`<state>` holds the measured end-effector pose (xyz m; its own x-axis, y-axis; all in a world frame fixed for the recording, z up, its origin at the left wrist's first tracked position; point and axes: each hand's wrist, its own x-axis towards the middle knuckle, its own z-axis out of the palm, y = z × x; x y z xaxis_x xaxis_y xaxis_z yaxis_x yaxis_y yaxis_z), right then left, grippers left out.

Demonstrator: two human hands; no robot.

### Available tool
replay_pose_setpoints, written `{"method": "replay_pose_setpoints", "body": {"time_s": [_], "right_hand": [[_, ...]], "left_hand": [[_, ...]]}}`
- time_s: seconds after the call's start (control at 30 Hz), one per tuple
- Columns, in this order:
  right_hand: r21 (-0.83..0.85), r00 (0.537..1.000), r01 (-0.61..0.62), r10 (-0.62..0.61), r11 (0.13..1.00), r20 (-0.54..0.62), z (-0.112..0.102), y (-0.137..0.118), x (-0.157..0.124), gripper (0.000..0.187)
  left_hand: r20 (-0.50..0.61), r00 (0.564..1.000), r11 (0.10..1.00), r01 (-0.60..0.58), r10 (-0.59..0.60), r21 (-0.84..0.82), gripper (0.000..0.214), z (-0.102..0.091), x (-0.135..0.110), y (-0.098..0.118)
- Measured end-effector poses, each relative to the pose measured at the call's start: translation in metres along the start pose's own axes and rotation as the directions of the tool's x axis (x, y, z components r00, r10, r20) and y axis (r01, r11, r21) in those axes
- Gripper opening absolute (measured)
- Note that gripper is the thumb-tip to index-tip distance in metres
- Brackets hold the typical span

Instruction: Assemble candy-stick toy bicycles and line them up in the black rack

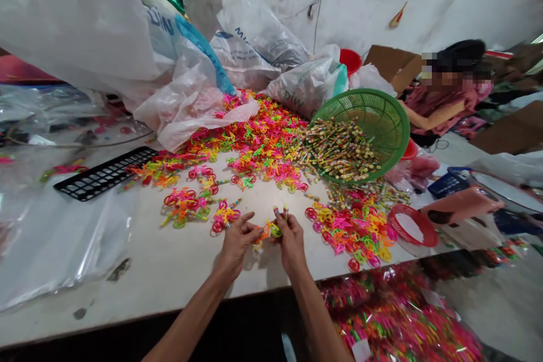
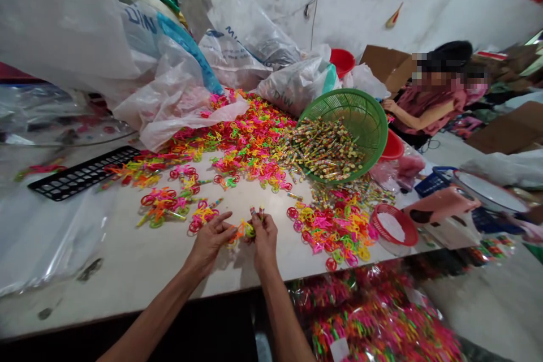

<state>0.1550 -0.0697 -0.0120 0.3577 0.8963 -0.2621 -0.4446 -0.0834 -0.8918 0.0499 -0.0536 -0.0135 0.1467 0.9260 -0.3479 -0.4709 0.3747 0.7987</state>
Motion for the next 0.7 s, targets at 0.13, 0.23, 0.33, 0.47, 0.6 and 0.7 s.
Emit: {"method": "replay_pose_setpoints", "body": {"time_s": [0.13, 0.23, 0.33, 0.47, 0.6, 0.7], "right_hand": [[-0.221, 0.987, 0.16, -0.15, 0.962, 0.064, -0.004, -0.02, 0.017, 0.026], [-0.249, 0.988, 0.146, -0.128, 0.957, 0.088, -0.016, -0.028, 0.021, 0.024], [-0.257, 0.961, -0.078, 0.142, 0.963, 0.237, -0.03, -0.03, 0.017, 0.024], [-0.258, 0.884, -0.207, 0.293, 0.944, 0.364, -0.035, -0.03, 0.009, 0.022], [-0.215, 0.88, -0.223, 0.291, 0.951, 0.375, -0.03, -0.03, 0.009, 0.021], [-0.19, 0.888, -0.223, 0.28, 0.956, 0.365, -0.029, -0.03, 0.01, 0.023]], "left_hand": [[0.156, 0.978, 0.988, 0.126, -0.139, 0.091, 0.031, -0.003, -0.006, 0.003], [0.143, 0.981, 0.99, 0.126, -0.134, 0.067, 0.027, -0.01, -0.004, 0.008], [0.12, 0.983, 0.99, 0.134, -0.137, 0.035, 0.026, -0.017, -0.001, 0.012], [0.17, 0.967, 0.982, 0.187, -0.187, 0.015, 0.024, -0.019, -0.001, 0.014], [0.183, 0.963, 0.98, 0.2, -0.196, -0.001, 0.023, -0.017, -0.004, 0.014], [0.181, 0.961, 0.978, 0.211, -0.207, -0.002, 0.023, -0.017, -0.005, 0.014]]}}
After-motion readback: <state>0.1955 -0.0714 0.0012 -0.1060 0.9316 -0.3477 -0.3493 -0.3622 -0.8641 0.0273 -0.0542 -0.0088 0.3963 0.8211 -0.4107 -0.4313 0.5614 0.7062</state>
